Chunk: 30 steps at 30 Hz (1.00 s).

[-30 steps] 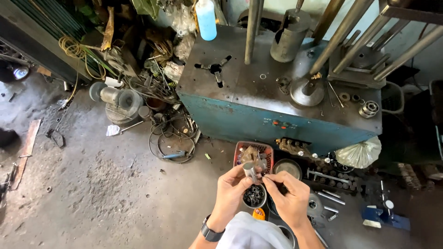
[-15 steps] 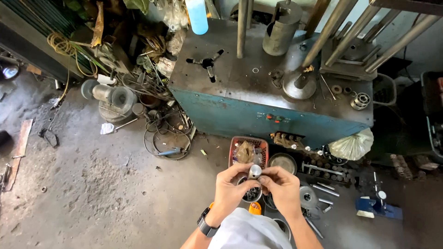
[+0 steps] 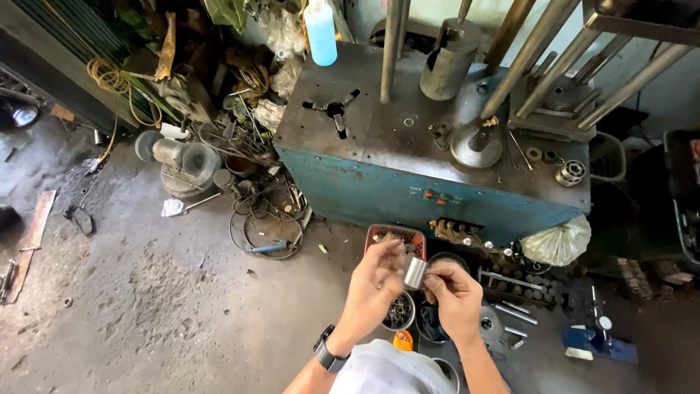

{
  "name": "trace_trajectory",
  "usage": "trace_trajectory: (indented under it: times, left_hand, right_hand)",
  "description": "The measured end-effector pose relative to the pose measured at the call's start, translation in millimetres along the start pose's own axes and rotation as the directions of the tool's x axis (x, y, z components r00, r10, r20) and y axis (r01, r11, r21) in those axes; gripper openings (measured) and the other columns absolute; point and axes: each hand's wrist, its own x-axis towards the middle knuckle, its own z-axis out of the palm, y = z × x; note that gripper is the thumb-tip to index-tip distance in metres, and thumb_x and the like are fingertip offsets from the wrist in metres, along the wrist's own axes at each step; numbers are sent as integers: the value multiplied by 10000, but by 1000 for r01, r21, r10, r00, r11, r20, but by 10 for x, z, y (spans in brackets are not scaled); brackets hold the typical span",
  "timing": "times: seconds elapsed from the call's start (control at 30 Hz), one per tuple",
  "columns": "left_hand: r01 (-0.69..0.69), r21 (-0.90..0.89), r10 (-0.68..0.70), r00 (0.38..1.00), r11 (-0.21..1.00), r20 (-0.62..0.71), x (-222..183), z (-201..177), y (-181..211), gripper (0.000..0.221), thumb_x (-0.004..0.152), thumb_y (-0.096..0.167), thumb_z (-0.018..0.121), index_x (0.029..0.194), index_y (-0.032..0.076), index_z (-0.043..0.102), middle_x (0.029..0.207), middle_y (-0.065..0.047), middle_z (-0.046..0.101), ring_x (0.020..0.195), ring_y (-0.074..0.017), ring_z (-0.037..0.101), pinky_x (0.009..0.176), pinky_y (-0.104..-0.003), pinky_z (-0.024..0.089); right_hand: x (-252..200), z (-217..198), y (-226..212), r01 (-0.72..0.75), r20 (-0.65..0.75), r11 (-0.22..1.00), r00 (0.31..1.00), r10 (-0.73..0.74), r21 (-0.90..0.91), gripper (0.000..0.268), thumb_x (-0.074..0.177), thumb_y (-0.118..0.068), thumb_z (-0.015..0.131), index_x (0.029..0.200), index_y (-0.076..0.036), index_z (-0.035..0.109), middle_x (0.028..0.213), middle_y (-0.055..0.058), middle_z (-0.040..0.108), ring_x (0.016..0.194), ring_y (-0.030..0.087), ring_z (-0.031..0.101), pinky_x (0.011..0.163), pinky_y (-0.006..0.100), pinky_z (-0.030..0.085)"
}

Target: Machining a metal gear part using a lathe and then measuring it with a caliper.

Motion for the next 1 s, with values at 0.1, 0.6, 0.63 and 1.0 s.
trace_trajectory:
  times: [0.1, 0.6, 0.63, 1.0]
  left_hand:
    - [115, 51, -117, 993, 992, 35, 49, -116, -216, 571, 911, -47, 723, 1448, -36, 529, 1234, -200, 655, 1163, -244, 630, 1014, -361, 544]
    - [168, 139, -165, 986, 976, -31, 100, -91, 128, 420, 1081, 331, 468, 1190, -20, 671, 825, 14, 605, 678, -53, 556, 600, -237, 496]
    - [168, 139, -165, 986, 976, -32, 127, -71, 154, 420, 1081, 331, 468, 1190, -20, 671, 825, 14, 605, 678, -53, 556, 600, -237, 496]
    - [-114, 30, 95, 926, 993, 365, 40, -100, 610, 1207, 712, 180, 918, 1635, 97, 145, 1678, -60, 249, 1552, -221, 275, 1227, -352, 288]
  right_hand:
    - [13, 72, -38, 62, 7, 996, 998, -62, -64, 32, 941, 34, 674, 971, 47, 677, 885, 47, 666, 638, 83, 565, 530, 232, 443]
    - [-6, 243, -139, 129, 23, 982, 992, -127, -137, 52, 927, 54, 679, 979, 46, 680, 899, 42, 661, 702, 72, 587, 605, 220, 492]
    - [-13, 261, -176, 128, 23, 982, 992, -126, -137, 52, 927, 54, 679, 979, 46, 680, 899, 42, 661, 702, 72, 587, 605, 220, 492]
    - [44, 30, 38, 24, -91, 1000, 996, -24, -8, 46, 961, 19, 663, 998, 36, 683, 844, 47, 656, 642, 81, 562, 559, 231, 458]
